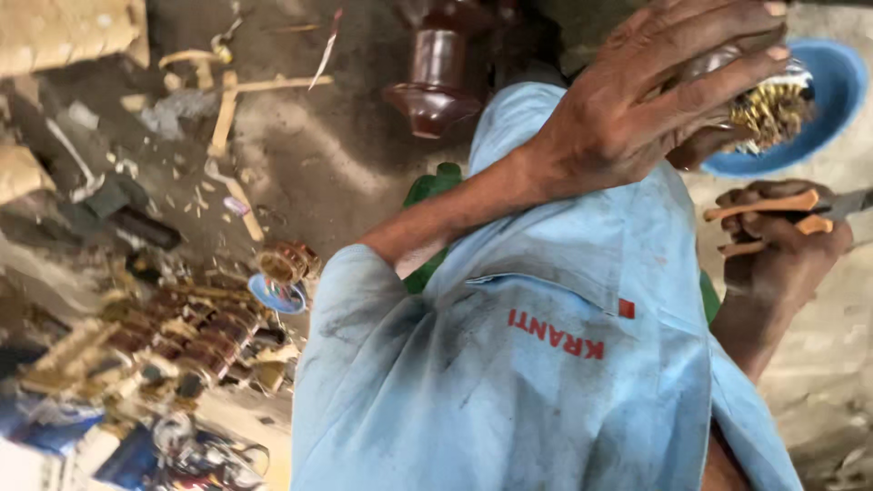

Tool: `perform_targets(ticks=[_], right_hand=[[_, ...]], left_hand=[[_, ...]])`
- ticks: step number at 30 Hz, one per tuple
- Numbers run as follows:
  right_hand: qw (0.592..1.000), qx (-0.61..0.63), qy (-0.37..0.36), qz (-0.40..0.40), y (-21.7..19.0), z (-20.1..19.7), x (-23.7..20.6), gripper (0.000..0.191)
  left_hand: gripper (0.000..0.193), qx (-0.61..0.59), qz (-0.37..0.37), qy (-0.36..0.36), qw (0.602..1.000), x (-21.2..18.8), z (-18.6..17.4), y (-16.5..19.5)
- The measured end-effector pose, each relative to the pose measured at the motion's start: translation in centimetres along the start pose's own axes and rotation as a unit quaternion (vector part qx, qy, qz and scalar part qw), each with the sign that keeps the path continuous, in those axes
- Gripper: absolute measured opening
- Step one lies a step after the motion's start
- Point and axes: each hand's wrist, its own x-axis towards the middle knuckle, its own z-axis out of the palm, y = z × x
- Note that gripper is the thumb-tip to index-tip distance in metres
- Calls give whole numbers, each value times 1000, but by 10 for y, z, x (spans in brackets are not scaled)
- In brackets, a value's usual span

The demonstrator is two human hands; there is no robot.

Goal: The person works at a yellow metal frame fitted with brown ceramic insulators, threading a wire through an insulator and bending and securing the wire end by hand. They use pliers to cut and shape the wire and a file or abrasive stick to smooth it, repeating the process on successive insulators along the frame.

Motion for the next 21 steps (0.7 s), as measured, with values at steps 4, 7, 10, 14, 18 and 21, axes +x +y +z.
perform_targets(ticks=[4, 7, 10, 14, 18, 21], right_hand=[[995, -45, -91, -24, 7, 2, 6, 26], [975, -105, -192, -24, -3, -1, 18, 34], [953, -136, -271, -26, -9, 6, 24, 36], [936, -173, -301, -49, -13, 33, 16, 35], [952, -146, -265, -40, -24, 73, 3, 42], [964, -139, -223, -39, -27, 114, -7, 41]], left_hand=[[33, -128, -228, 190, 946, -54, -21, -16], [16, -319, -307, 455, 773, -81, -57, -41], [15, -363, -222, 556, 714, -111, -98, -49], [17, -87, -229, 433, 868, -112, -125, -47], [23, -77, -275, 321, 903, -60, -136, -39], [31, -331, -92, 312, 886, -19, -155, -36]])
